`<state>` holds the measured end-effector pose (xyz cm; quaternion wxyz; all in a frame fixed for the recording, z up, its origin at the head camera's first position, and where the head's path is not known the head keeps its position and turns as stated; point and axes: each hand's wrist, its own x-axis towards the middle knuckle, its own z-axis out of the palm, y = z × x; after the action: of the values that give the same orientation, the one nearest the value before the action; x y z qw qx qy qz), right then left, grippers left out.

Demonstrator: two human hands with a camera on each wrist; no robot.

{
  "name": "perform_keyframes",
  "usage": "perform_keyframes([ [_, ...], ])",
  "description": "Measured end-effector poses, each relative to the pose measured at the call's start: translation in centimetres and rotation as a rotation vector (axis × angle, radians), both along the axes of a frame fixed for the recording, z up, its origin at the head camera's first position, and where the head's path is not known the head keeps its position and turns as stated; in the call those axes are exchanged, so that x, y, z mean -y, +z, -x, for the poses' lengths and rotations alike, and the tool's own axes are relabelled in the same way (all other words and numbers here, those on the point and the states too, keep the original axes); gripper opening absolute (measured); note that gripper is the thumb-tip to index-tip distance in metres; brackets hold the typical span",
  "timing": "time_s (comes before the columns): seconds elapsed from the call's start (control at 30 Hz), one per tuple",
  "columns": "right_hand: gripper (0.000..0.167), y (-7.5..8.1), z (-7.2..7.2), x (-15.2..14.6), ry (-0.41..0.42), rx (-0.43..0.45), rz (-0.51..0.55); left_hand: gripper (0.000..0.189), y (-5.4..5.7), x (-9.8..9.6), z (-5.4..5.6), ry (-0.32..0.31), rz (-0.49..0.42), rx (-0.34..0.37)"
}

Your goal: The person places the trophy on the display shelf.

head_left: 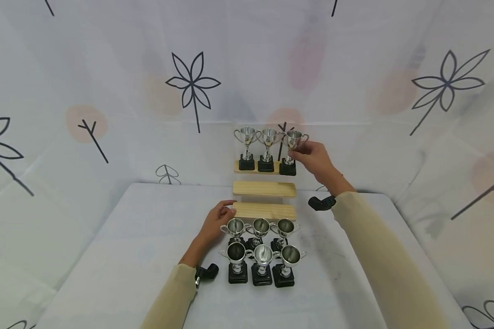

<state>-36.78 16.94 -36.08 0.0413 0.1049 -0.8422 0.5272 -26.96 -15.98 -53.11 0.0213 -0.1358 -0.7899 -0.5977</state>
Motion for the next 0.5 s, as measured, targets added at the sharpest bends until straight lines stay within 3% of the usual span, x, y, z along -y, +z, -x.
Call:
perform_keyframes([
  [0.1, 0.036, 0.0, 0.2, 0.2, 0.004, 0.005, -0.002, 0.042, 0.0, 0.1, 0.0, -0.008, 0.006, -0.006],
  [0.23, 0.035, 0.1, 0.2, 0.3, 0.001, 0.007, 0.003, 0.043, -1.4, 0.5, 0.9, -0.016, 0.022, -0.014],
  [0.5, 0.037, 0.2, 0.1, 0.6, 0.021, 0.007, 0.035, 0.041, -1.5, 0.5, 0.9, 0.003, 0.018, -0.011],
])
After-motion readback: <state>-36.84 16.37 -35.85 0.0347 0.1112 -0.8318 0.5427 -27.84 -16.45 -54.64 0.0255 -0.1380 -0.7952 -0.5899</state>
